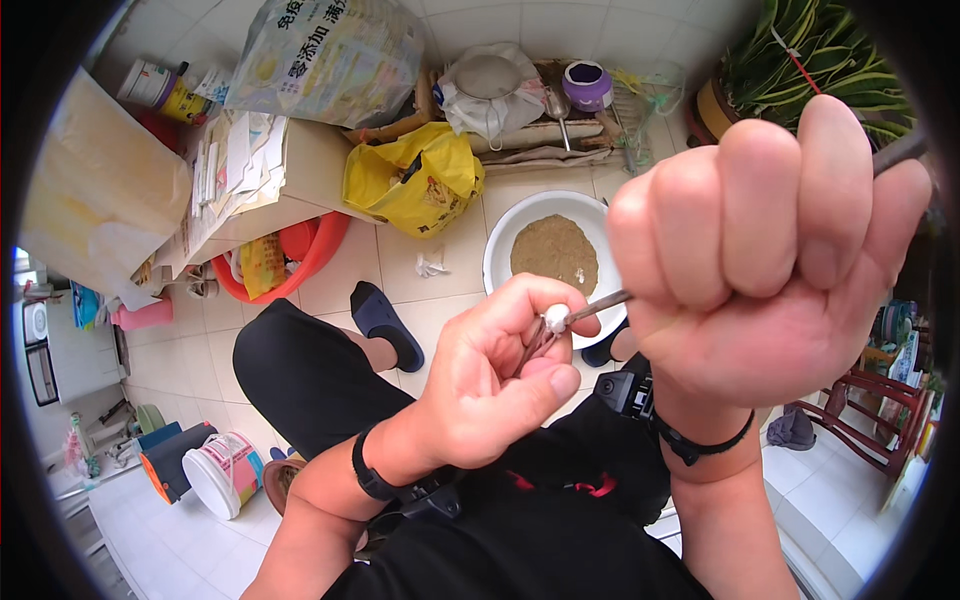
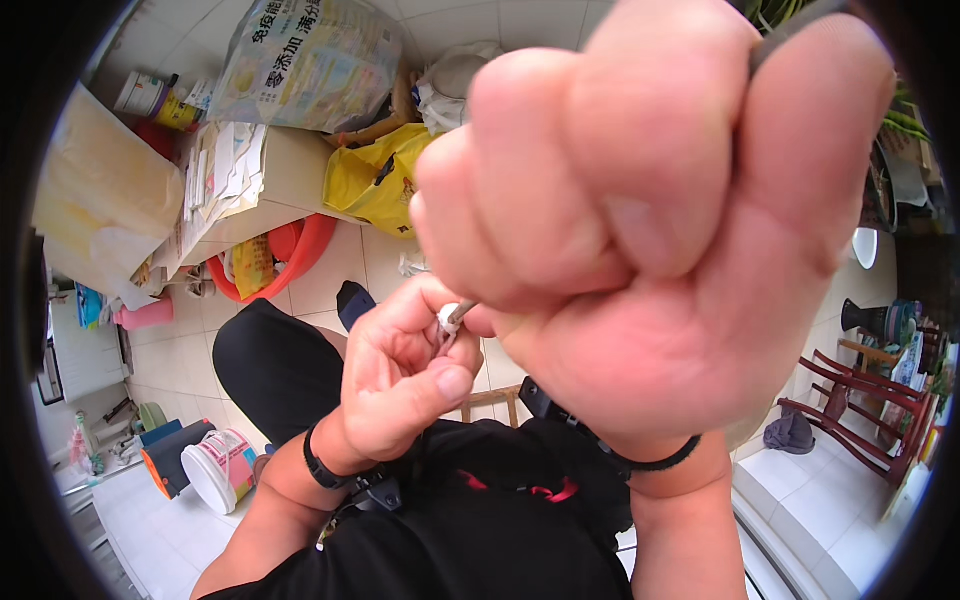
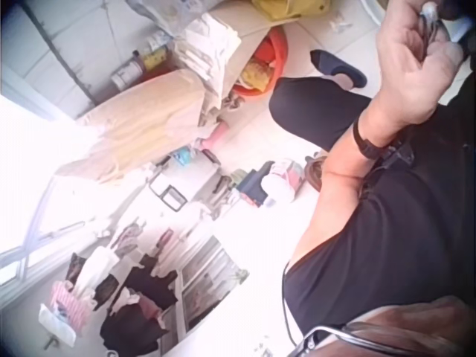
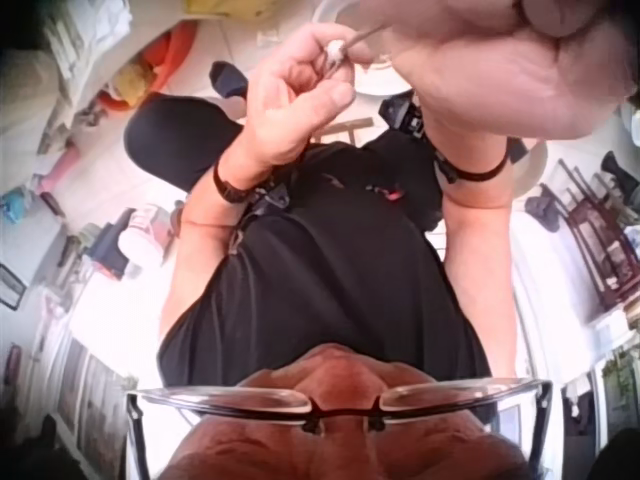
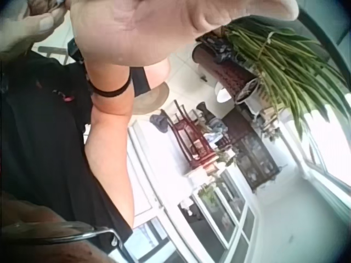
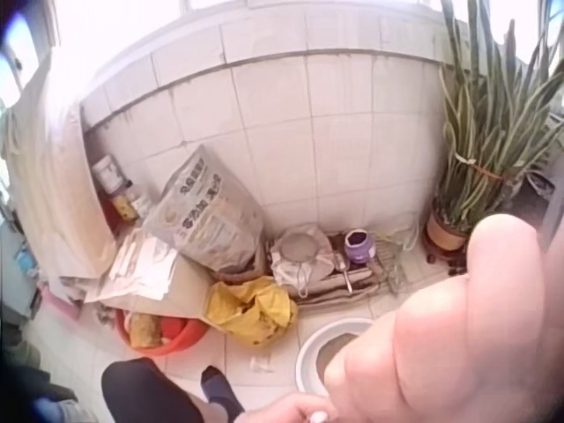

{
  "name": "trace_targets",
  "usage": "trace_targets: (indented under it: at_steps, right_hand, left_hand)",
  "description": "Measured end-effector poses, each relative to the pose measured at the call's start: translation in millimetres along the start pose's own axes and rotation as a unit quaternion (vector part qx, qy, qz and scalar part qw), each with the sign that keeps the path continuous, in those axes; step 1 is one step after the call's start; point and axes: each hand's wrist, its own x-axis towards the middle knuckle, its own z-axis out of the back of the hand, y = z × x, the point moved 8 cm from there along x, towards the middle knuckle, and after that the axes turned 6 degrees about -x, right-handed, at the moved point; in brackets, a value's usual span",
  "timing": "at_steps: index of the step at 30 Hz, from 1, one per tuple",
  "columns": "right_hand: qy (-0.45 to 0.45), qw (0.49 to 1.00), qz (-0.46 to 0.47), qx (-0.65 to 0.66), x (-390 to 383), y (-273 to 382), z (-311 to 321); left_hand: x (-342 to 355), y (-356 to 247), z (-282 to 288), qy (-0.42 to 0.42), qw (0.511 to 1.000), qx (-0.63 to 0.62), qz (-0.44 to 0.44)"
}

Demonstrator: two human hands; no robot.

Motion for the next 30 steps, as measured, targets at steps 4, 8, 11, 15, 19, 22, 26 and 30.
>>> trace_targets:
  at_steps: [4, 8, 11, 15, 19, 22, 26, 30]
  right_hand:
    - [0.015, 1.000, -0.006, -0.016, -3.4, -5.9, -6.2]
    - [0.002, 1.000, -0.011, -0.022, -5.7, -8.9, -5.0]
    - [0.007, 1.000, -0.013, -0.021, -6.2, -10.4, -6.3]
    - [-0.007, 0.999, -0.007, -0.031, -8.6, -10.7, -5.9]
    - [-0.017, 0.999, 0.001, -0.039, -9.5, -11.1, -8.0]
    - [-0.025, 0.998, 0.007, -0.051, -10.5, -7.5, -9.2]
    - [-0.031, 0.998, 0.014, -0.059, -10.3, -4.2, -11.4]
    - [-0.030, 0.996, -0.002, -0.083, -10.0, -7.5, -17.2]
  left_hand:
    - [2.3, -4.2, 3.4, -0.008, 0.999, -0.032, 0.026]
    - [-0.9, -3.0, 5.4, -0.029, 0.997, -0.058, 0.047]
    - [0.2, -5.3, 4.9, -0.038, 0.996, -0.061, 0.052]
    - [0.4, -3.5, 6.4, -0.041, 0.996, -0.061, 0.041]
    - [1.6, -2.7, 6.8, -0.035, 0.997, -0.064, 0.029]
    - [3.4, 1.0, 2.6, -0.006, 0.997, -0.064, 0.037]
    - [0.5, -1.1, 3.6, -0.049, 0.999, -0.006, 0.021]
    - [-5.6, -2.7, 0.4, -0.124, 0.989, 0.084, -0.011]
